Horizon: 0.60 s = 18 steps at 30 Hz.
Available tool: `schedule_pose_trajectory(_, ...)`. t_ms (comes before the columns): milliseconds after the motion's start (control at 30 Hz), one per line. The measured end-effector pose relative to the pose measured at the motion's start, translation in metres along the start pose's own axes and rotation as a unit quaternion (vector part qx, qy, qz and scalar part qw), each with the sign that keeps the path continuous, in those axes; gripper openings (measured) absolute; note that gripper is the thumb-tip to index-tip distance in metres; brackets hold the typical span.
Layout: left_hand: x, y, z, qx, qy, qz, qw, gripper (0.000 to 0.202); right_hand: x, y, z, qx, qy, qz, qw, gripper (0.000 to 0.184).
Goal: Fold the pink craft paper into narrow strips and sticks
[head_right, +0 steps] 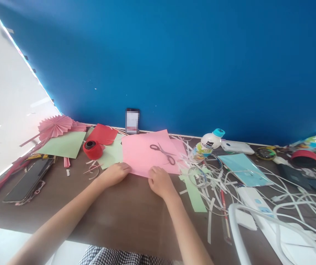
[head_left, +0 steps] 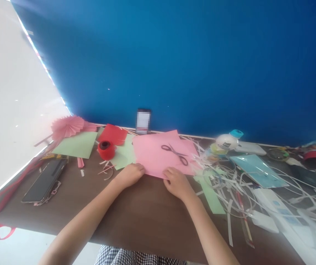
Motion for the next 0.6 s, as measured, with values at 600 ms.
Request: schedule_pose_trajectory(600, -0.006, 0.055, -0.013, -0.214, -0.081, -0.29, 0.929, 0.029, -0.001, -0.049, -0.008, 0.119, -0.003, 0.123, 0.985, 0.03)
Point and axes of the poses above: each hand's wrist, its own z-axis towards the middle knuckle, its own x-axis out of the palm, y = z × x, the point moved 7 cm from there along z, towards the middle knuckle, and after that the axes turned 2 degrees about -z, right-handed, at the moved point
